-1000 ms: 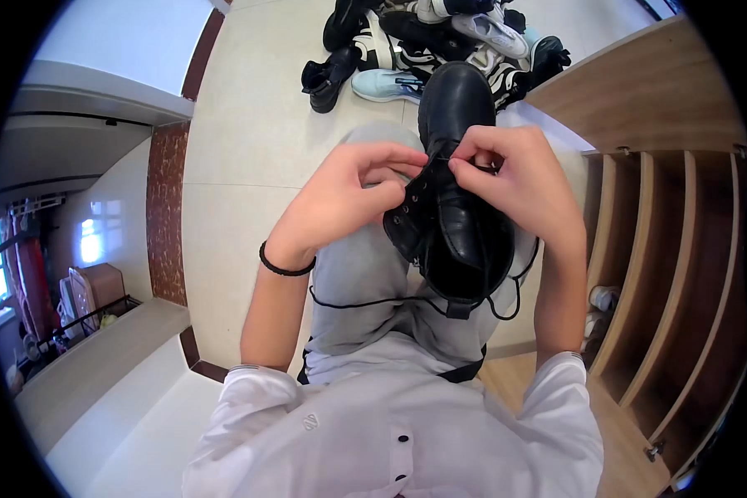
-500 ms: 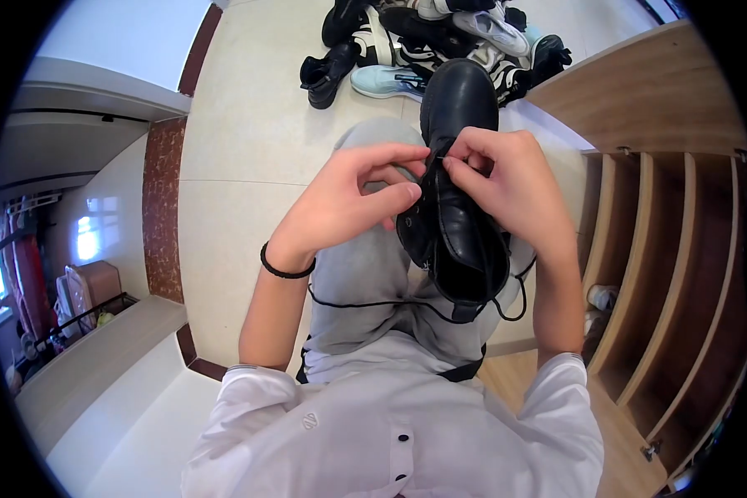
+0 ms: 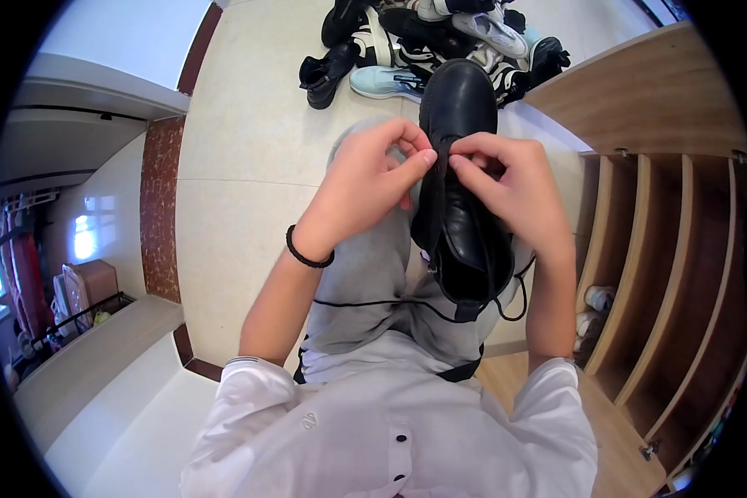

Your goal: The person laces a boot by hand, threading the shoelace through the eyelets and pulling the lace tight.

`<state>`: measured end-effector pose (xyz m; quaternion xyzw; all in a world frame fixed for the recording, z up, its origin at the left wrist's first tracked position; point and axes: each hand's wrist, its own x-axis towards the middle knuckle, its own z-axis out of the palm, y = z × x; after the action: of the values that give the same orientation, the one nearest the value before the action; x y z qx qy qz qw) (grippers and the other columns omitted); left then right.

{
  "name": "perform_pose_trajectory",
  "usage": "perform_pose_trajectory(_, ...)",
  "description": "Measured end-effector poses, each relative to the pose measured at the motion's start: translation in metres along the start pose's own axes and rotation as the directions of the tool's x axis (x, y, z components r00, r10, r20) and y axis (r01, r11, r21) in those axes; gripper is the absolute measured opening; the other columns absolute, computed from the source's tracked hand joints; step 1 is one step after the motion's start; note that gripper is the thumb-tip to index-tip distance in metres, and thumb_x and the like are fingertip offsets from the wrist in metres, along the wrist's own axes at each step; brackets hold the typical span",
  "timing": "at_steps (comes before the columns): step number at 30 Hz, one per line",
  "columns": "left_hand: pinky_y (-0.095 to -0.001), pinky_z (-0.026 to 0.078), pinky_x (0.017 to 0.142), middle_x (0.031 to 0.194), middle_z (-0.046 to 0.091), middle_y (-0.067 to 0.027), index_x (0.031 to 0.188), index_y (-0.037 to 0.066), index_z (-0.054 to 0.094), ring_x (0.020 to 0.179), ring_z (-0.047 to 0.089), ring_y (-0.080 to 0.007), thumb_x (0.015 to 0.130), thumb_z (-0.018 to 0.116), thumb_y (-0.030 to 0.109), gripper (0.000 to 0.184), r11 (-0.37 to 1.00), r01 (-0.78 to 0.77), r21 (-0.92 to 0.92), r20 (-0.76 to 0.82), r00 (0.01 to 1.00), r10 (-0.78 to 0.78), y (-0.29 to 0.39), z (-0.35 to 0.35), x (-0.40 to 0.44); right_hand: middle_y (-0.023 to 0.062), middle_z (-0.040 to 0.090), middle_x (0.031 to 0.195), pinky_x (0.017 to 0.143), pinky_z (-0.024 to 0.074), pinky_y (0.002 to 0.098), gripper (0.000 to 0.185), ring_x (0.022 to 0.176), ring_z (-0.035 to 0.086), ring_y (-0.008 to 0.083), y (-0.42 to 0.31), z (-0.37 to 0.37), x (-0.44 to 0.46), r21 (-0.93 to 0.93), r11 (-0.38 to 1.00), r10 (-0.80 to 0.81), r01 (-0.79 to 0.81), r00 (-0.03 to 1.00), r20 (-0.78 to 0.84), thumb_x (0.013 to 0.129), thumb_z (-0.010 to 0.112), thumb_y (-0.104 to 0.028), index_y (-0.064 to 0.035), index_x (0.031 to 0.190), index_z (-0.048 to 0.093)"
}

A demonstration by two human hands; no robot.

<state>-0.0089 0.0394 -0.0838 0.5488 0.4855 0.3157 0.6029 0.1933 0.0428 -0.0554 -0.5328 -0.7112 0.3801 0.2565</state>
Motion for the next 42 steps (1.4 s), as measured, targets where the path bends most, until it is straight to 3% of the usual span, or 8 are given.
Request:
perform_pose_trajectory(5,-0.0189,0.036,0.046,0.070,0.055,0.0039,0.098,0.004,0.058,0.053,0.050,-0.0031,0.097,0.060,0.014,0.011,0.992,0.056,-0.111,-0.020,0.998,-0.058,-0.001,-0.010,-0.008,-0.0012,0.054,0.066,0.054,0.0370,0.0225,0.018,0.059,0.046,0.0051,0.006,-0.022,-0.008,0.077,0.997,0.027,-0.024,0.999,-0.041,0.085,0.068,-0.007,-0.0014,0.101,0.070)
perform_pose_trajectory(11,-0.0211,0.038,0.050,0.071,0.054,0.0012,0.101,0.004,0.056,0.059,0.051,-0.0055,0.100,0.055,0.016,0.012,0.997,-0.081,0.003,-0.396,0.915,0.075,-0.045,-0.063,-0.014,-0.0058,0.049,0.072,0.055,0.0316,0.0198,0.023,0.061,0.039,0.0018,0.020,-0.048,-0.019,0.101,0.995,0.033,-0.020,0.991,-0.130,0.083,0.065,-0.001,-0.0043,0.105,0.071)
perform_pose_trajectory(15,-0.0213,0.040,0.052,0.072,0.055,0.0002,0.100,0.002,0.057,0.060,0.053,-0.0058,0.099,0.058,0.016,0.014,0.994,-0.083,0.076,-0.470,0.876,0.109,-0.094,-0.119,-0.025,-0.0059,0.051,0.075,0.062,0.0342,0.0193,0.024,0.067,0.044,0.0018,0.013,-0.061,-0.024,0.078,0.996,0.057,-0.052,0.996,-0.066,0.083,0.065,0.001,-0.0022,0.106,0.070)
perform_pose_trajectory(17,-0.0213,0.041,0.054,0.071,0.055,0.0004,0.100,0.003,0.057,0.062,0.053,-0.0062,0.100,0.056,0.017,0.015,0.973,-0.007,0.229,-0.592,0.793,0.145,-0.118,-0.145,-0.034,-0.0063,0.050,0.073,0.058,0.0322,0.0193,0.026,0.063,0.040,0.0011,0.014,-0.061,-0.026,0.135,0.990,0.047,-0.039,0.997,-0.061,0.082,0.064,0.001,-0.0038,0.107,0.070)
perform_pose_trajectory(27,-0.0248,0.043,0.056,0.071,0.059,-0.0042,0.096,0.002,0.056,0.063,0.054,-0.0084,0.098,0.057,0.024,0.023,0.916,0.306,0.259,-0.838,0.542,0.056,-0.206,-0.230,-0.093,-0.0074,0.052,0.073,0.054,0.0294,0.0190,0.035,0.058,0.033,0.0009,-0.001,-0.049,-0.011,0.305,0.948,-0.094,0.096,0.995,-0.019,0.081,0.064,-0.002,-0.0052,0.115,0.067)
perform_pose_trajectory(31,-0.0294,0.045,0.062,0.070,0.059,-0.0069,0.093,0.001,0.056,0.065,0.057,-0.0129,0.098,0.056,0.025,0.025,0.865,0.431,0.257,-0.876,0.483,0.020,-0.246,-0.242,-0.118,-0.0069,0.053,0.073,0.054,0.0302,0.0197,0.035,0.058,0.034,0.0013,-0.005,-0.041,0.002,0.285,0.955,-0.093,0.084,0.995,0.020,0.080,0.065,-0.004,-0.0046,0.115,0.066)
perform_pose_trajectory(36,-0.0424,0.047,0.077,0.088,0.061,-0.0214,0.093,-0.006,0.054,0.081,0.059,-0.0324,0.097,0.052,0.021,0.028,0.743,0.554,0.375,-0.890,0.439,0.122,-0.290,-0.244,-0.147,-0.0044,0.057,0.074,0.054,0.0343,0.0218,0.036,0.059,0.039,0.0035,-0.004,-0.029,0.013,0.243,0.968,-0.090,0.062,0.991,0.103,0.080,0.066,-0.004,-0.0057,0.115,0.067)
perform_pose_trajectory(42,-0.0457,0.047,0.080,0.089,0.060,-0.0264,0.094,-0.008,0.054,0.086,0.059,-0.0394,0.097,0.048,0.019,0.028,0.672,0.653,0.348,-0.916,0.391,0.094,-0.357,-0.259,-0.192,-0.0011,0.061,0.076,0.055,0.0394,0.0252,0.032,0.058,0.044,0.0084,0.003,-0.017,0.017,0.083,0.988,-0.144,0.133,0.979,0.141,0.077,0.066,-0.004,-0.0076,0.108,0.069)
